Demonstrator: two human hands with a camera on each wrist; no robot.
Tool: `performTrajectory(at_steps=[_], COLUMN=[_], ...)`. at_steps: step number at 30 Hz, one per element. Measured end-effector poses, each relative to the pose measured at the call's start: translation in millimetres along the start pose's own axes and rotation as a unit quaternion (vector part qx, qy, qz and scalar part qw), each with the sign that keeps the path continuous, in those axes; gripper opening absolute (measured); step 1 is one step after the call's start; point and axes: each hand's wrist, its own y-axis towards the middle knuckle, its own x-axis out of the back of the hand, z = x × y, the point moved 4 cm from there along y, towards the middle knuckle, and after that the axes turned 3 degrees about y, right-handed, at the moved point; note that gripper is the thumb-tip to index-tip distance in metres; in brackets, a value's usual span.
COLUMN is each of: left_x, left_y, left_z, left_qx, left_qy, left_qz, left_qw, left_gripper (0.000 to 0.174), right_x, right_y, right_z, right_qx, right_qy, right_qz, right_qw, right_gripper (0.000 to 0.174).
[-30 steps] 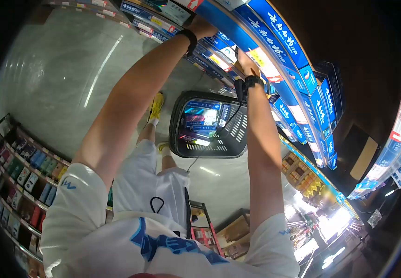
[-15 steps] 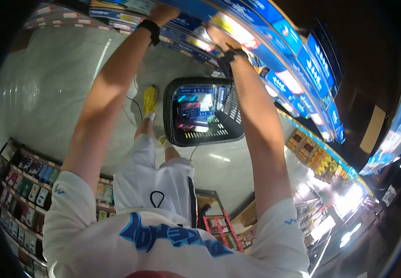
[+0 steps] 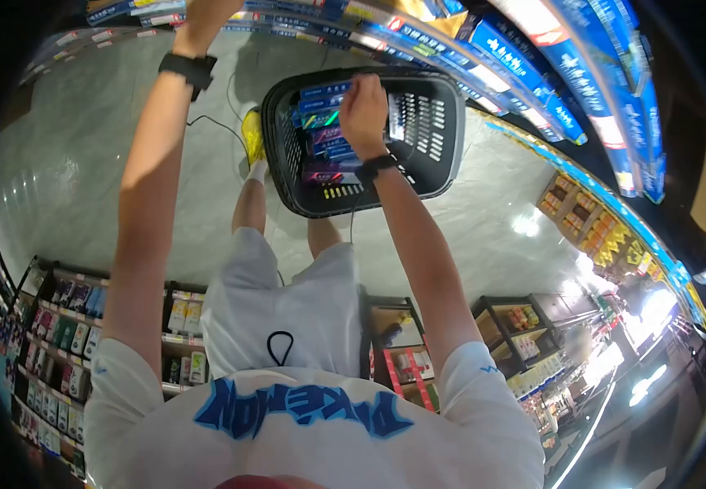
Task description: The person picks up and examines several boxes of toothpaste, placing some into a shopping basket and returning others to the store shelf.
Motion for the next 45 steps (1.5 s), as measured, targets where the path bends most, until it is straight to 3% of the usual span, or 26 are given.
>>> performTrajectory(at_steps=[1,2,3,5,7,9,12,15,16,17,19,23,24,25,27,28,30,31,33,34,35,37,38,41,42,45], left_x=[3.6,12.7,21.5,4.8,19.7,39.4,78.8,117.2,126.2,131.7,145.4,173.7,177.9,183.7,196.9,203.1,237.7,260.4,304.9,333.4,348.8,379.6,394.2,424.7,434.9,456.3], left_y=[-32.0,-58.4,-83.3,-149.5,-206.6,-256.9,-311.3,-327.2,-330.7,-330.4,-312.8,-294.7,-288.0,-276.7,-245.6,-239.6,-201.1,-179.8,-141.5,-117.5,-107.8,-83.9,-71.0,-38.4,-25.7,-2.0], left_z=[-4.0,-10.9,-18.4,-7.7,-0.8,20.2,38.6,30.9,30.3,28.8,15.6,-8.3,-16.0,-32.6,-81.1,-95.8,-145.9,-172.4,-208.0,-226.3,-228.7,-239.0,-244.5,-253.5,-257.8,-266.9], left_qx=[-0.068,-0.048,-0.029,-0.024,-0.014,0.13,0.205,0.267,0.281,0.294,0.308,0.309,0.248,0.224,0.151,0.293,0.325,0.337,0.278,0.272,0.269,0.255,0.234,0.135,0.122,0.103], left_qy=[0.01,-0.025,-0.061,-0.039,-0.059,-0.1,-0.102,-0.075,-0.073,-0.074,-0.068,-0.167,-0.14,-0.172,-0.241,-0.335,-0.464,-0.548,-0.561,-0.564,-0.57,-0.565,-0.558,-0.561,-0.558,-0.537], left_qz=[-0.098,-0.067,-0.034,0.056,0.213,0.342,0.385,0.439,0.441,0.447,0.426,0.357,0.428,0.42,0.387,0.404,0.446,0.457,0.496,0.483,0.472,0.447,0.452,0.461,0.472,0.46], left_qw=[0.993,0.996,0.997,0.997,0.975,0.925,0.894,0.855,0.849,0.842,0.848,0.865,0.857,0.863,0.877,0.799,0.693,0.615,0.602,0.613,0.616,0.645,0.655,0.674,0.671,0.7], left_gripper=[0.048,0.048,0.048,0.052,0.034,0.044,0.04,0.038,0.038,0.037,0.037,0.037,0.038,0.039,0.049,0.062,0.072,0.06,0.036,0.022,0.021,0.026,0.03,0.041,0.041,0.045], right_x=[-9.0,-21.6,-30.5,-58.0,-71.1,-86.7,-91.6,-110.1,-124.7,-125.1,-107.1,-26.5,8.2,48.3,121.8,158.0,219.3,249.5,298.8,321.4,332.1,368.9,380.3,421.0,436.6,444.9], right_y=[-37.5,-76.1,-113.6,-196.2,-250.7,-270.4,-244.4,-221.9,-229.8,-224.5,-211.8,-153.6,-132.4,-110.0,-77.5,-56.8,-35.9,-27.4,-15.2,-10.2,-9.3,4.3,6.9,38.2,47.4,59.9], right_z=[-26.2,-54.5,-78.3,-143.4,-178.2,-205.7,-206.5,-208.7,-220.6,-211.6,-192.4,-89.6,-48.8,-9.9,72.2,113.9,182.2,215.0,269.9,289.0,294.9,320.2,322.7,323.1,337.0,349.2], right_qx=[-0.121,-0.18,-0.178,-0.09,-0.054,-0.051,-0.104,-0.076,-0.02,-0.021,-0.02,0.042,0.047,0.053,0.094,0.124,0.188,0.224,0.257,0.255,0.178,-0.035,-0.069,-0.049,-0.033,-0.066], right_qy=[-0.009,-0.072,-0.135,-0.189,-0.24,-0.248,-0.236,-0.259,-0.295,-0.322,-0.234,-0.099,-0.042,0.012,-0.015,0.002,0.019,0.029,0.036,0.017,0.017,0.019,0.109,0.291,0.311,0.373], right_qz=[0.07,0.153,0.299,0.386,0.432,0.412,0.416,0.461,0.42,0.449,0.507,0.35,0.317,0.275,0.233,0.197,0.172,0.14,0.1,0.065,-0.015,-0.158,-0.155,-0.067,-0.082,0.037], right_qw=[0.99,0.969,0.928,0.898,0.867,0.876,0.872,0.845,0.858,0.833,0.829,0.931,0.946,0.96,0.968,0.973,0.967,0.964,0.96,0.965,0.984,0.987,0.98,0.953,0.946,0.925], right_gripper=[0.022,0.025,0.036,0.049,0.06,0.062,0.047,0.041,0.037,0.037,0.036,0.039,0.039,0.039,0.038,0.037,0.035,0.032,0.033,0.043,0.059,0.074,0.077,0.06,0.051,0.046])
